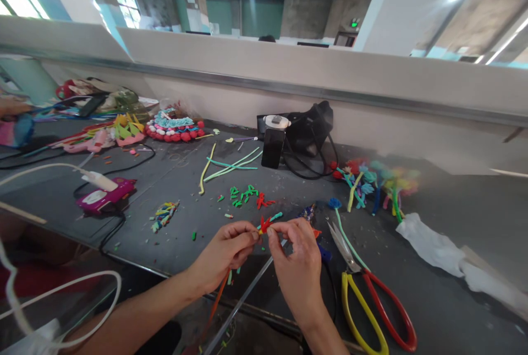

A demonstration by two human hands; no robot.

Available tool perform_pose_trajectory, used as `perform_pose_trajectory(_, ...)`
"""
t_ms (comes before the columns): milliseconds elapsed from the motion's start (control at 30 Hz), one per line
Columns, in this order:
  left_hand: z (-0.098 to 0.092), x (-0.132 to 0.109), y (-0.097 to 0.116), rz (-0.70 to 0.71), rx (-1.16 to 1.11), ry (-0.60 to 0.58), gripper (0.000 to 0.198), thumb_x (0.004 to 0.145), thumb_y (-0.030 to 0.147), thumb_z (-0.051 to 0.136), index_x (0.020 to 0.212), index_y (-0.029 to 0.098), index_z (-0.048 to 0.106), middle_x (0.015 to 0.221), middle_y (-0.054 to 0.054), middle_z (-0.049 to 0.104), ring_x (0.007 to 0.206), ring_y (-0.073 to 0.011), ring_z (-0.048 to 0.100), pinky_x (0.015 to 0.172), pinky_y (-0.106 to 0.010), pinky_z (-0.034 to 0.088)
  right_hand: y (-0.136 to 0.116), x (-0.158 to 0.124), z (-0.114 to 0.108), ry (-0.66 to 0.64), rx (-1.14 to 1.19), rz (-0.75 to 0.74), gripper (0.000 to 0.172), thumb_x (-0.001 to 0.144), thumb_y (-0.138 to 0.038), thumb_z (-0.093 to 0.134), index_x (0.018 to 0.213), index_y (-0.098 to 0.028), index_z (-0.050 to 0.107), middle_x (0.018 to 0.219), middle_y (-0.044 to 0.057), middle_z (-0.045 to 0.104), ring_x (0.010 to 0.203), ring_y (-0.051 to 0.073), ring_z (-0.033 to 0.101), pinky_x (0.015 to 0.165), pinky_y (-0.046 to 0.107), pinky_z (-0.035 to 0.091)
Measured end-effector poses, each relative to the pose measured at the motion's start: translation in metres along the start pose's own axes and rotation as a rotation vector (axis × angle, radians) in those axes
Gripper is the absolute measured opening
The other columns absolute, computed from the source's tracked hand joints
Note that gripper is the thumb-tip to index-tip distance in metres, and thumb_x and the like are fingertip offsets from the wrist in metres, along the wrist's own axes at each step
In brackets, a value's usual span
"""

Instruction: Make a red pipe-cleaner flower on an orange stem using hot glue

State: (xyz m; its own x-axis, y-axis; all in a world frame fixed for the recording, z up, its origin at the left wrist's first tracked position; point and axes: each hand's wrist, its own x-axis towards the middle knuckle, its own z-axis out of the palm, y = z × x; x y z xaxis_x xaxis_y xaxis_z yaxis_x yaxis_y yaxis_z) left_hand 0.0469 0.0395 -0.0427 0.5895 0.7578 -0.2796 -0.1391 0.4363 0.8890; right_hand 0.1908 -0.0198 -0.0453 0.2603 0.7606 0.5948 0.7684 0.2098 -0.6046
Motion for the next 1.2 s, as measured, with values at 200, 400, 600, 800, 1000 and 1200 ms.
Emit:
perform_pose_trajectory(200, 0.0017, -0.0011, 0.0024, 0.009, -0.012, 0.003, 0.015, 0.073, 0.029, 0.064, 0.068, 0.016, 0.058, 0.043, 0.01, 0.033, 0.038, -0.0029, 0.019, 0.037, -0.019, 0.009, 0.0005, 0.0007, 0.002, 0.013, -0.002, -0.016, 0.012, 0.089, -0.023, 0.059, 0.078, -0.021, 0.063, 0.077, 0.0, 0.059, 0.075, 0.015, 0.055, 0.07, 0.028, 0.043)
perform_pose_trajectory(400, 0.0004, 0.0003, 0.0004, 0.005, -0.054, -0.008, 0.018, 0.074, 0.031, 0.065, 0.07, 0.015, 0.057, 0.051, 0.005, 0.049, 0.036, -0.0023, 0.027, 0.036, -0.019, 0.013, -0.0013, 0.0009, -0.0022, 0.046, -0.013, -0.014, 0.008, 0.088, -0.025, 0.061, 0.091, -0.022, 0.067, 0.082, 0.001, 0.061, 0.074, 0.014, 0.056, 0.071, 0.027, 0.045)
perform_pose_trajectory(600, -0.0032, 0.0037, -0.0013, 0.039, -0.063, -0.019, 0.018, 0.079, 0.032, 0.061, 0.075, 0.015, 0.057, 0.049, 0.003, 0.054, 0.036, -0.0022, 0.026, 0.036, -0.018, 0.011, -0.0038, 0.0013, -0.0058, 0.102, 0.012, -0.018, 0.007, 0.087, -0.022, 0.061, 0.092, -0.021, 0.066, 0.083, 0.0, 0.062, 0.07, 0.012, 0.056, 0.068, 0.025, 0.046)
perform_pose_trajectory(800, -0.0031, 0.0039, 0.0001, 0.018, -0.091, 0.001, 0.015, 0.079, 0.03, 0.06, 0.077, 0.018, 0.051, 0.046, 0.004, 0.053, 0.036, -0.0035, 0.024, 0.037, -0.019, 0.01, -0.0045, 0.0008, -0.0053, 0.087, 0.035, -0.019, 0.005, 0.088, -0.02, 0.06, 0.09, -0.022, 0.065, 0.082, -0.001, 0.062, 0.071, 0.012, 0.057, 0.068, 0.025, 0.047)
perform_pose_trajectory(1000, -0.0001, 0.0008, 0.0028, 0.05, -0.056, 0.008, 0.023, 0.078, 0.035, 0.064, 0.074, 0.019, 0.048, 0.043, 0.009, 0.041, 0.037, -0.004, 0.021, 0.037, -0.019, 0.009, -0.005, -0.0006, -0.0046, 0.085, 0.033, -0.02, 0.006, 0.088, -0.022, 0.059, 0.089, -0.022, 0.065, 0.079, -0.001, 0.063, 0.069, 0.013, 0.057, 0.069, 0.027, 0.047)
perform_pose_trajectory(1200, 0.0002, 0.0002, 0.0013, 0.059, -0.043, 0.004, 0.023, 0.078, 0.036, 0.065, 0.075, 0.019, 0.05, 0.043, 0.011, 0.034, 0.038, -0.0039, 0.02, 0.037, -0.019, 0.01, -0.0054, -0.0015, -0.0037, 0.081, 0.036, -0.047, 0.007, 0.087, -0.021, 0.061, 0.093, -0.022, 0.065, 0.083, 0.0, 0.064, 0.072, 0.014, 0.058, 0.073, 0.03, 0.048)
